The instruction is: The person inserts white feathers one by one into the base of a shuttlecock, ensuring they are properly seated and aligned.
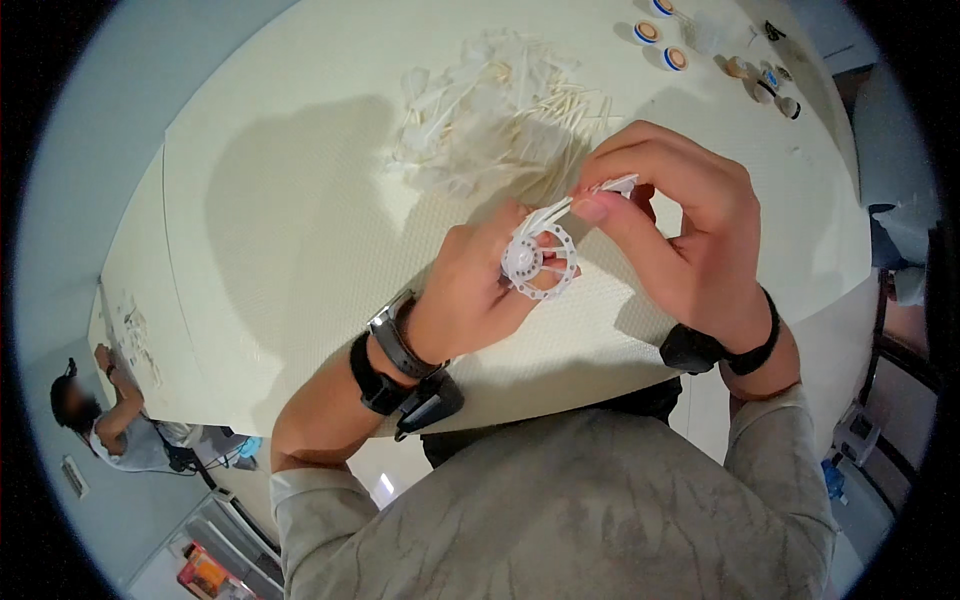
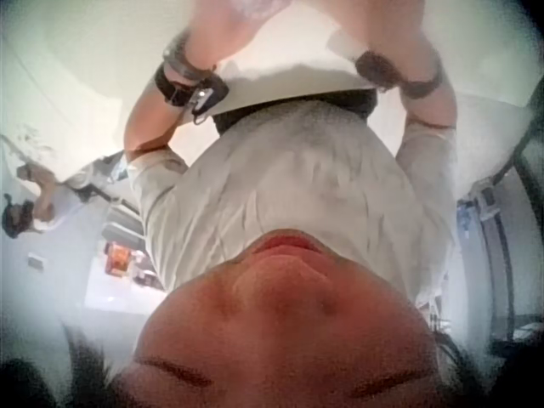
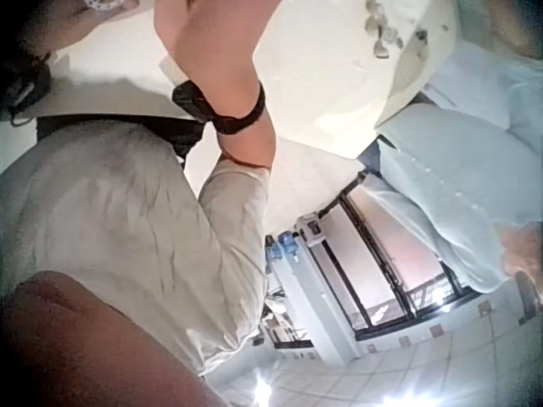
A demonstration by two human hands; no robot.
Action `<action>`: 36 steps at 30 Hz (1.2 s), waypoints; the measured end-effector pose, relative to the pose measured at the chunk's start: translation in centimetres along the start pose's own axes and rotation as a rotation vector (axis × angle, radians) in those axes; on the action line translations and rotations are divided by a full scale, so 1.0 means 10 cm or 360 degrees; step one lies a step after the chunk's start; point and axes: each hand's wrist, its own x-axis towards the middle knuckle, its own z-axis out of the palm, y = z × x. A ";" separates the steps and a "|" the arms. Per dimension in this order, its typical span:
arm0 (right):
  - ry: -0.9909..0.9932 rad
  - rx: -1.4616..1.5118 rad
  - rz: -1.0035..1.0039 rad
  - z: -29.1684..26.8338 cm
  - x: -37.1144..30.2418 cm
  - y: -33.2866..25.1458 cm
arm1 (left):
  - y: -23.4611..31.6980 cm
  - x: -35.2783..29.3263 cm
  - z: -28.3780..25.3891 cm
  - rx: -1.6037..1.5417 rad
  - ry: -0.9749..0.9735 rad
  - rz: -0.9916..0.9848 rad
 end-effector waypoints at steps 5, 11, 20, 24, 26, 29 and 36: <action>-0.0035 -0.0039 0.0082 -0.04 -0.01 0.00 | -0.02 0.00 0.01 -0.0075 -0.0060 -0.0110; -0.0001 -0.0003 -0.0045 0.02 -0.02 0.06 | -0.05 0.01 0.06 -0.0140 -0.0019 -0.0045; 0.0033 -0.0117 -0.0122 0.02 -0.02 0.04 | -0.07 0.01 0.08 -0.0289 0.0054 0.0042; 0.0005 -0.0129 -0.0161 0.04 -0.03 0.02 | -0.08 0.00 0.07 -0.0173 0.0024 0.0058; 0.0019 -0.0134 -0.0152 0.05 -0.04 0.00 | -0.09 0.00 0.08 -0.0122 0.0049 0.0078; 0.0060 -0.0125 -0.0156 0.08 -0.04 0.01 | -0.10 -0.01 0.11 -0.0224 0.0054 0.0078; 0.0090 -0.0128 -0.0181 0.10 -0.03 0.00 | -0.08 0.00 0.09 -0.0216 0.0076 0.0069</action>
